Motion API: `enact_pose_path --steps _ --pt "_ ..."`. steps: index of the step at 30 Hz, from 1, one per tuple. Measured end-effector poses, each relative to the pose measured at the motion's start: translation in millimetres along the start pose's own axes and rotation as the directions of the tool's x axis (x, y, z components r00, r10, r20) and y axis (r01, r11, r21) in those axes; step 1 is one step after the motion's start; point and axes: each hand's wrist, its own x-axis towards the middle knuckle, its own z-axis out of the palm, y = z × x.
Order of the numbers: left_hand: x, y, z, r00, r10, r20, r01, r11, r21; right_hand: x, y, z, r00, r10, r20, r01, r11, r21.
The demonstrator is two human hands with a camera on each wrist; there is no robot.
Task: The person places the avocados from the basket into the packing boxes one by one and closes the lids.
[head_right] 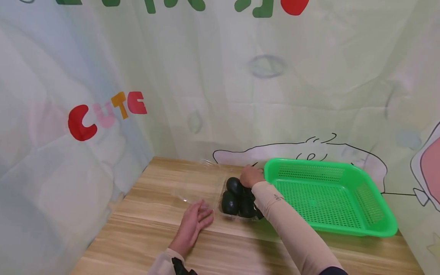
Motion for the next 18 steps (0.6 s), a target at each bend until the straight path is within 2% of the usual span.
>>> enact_pose_path --steps 5,11,13,18 --pt "1.2 4.3 5.2 0.996 0.078 -0.054 -0.068 0.984 0.162 -3.5 -0.3 -1.9 1.000 -0.009 -0.001 0.009 0.997 0.070" --pt "0.6 7.9 8.0 0.984 0.179 -0.018 -0.165 0.939 0.303 -2.0 1.7 -3.9 0.999 -0.044 0.010 0.043 0.991 0.129" --pt "0.7 8.5 8.4 0.976 0.218 0.002 -0.203 0.905 0.373 -0.4 3.2 -4.6 0.998 -0.058 0.021 0.054 0.987 0.150" --pt "0.6 10.4 10.3 0.948 0.314 0.045 -0.289 0.795 0.533 1.5 8.5 -6.9 0.996 -0.086 0.023 0.079 0.969 0.236"
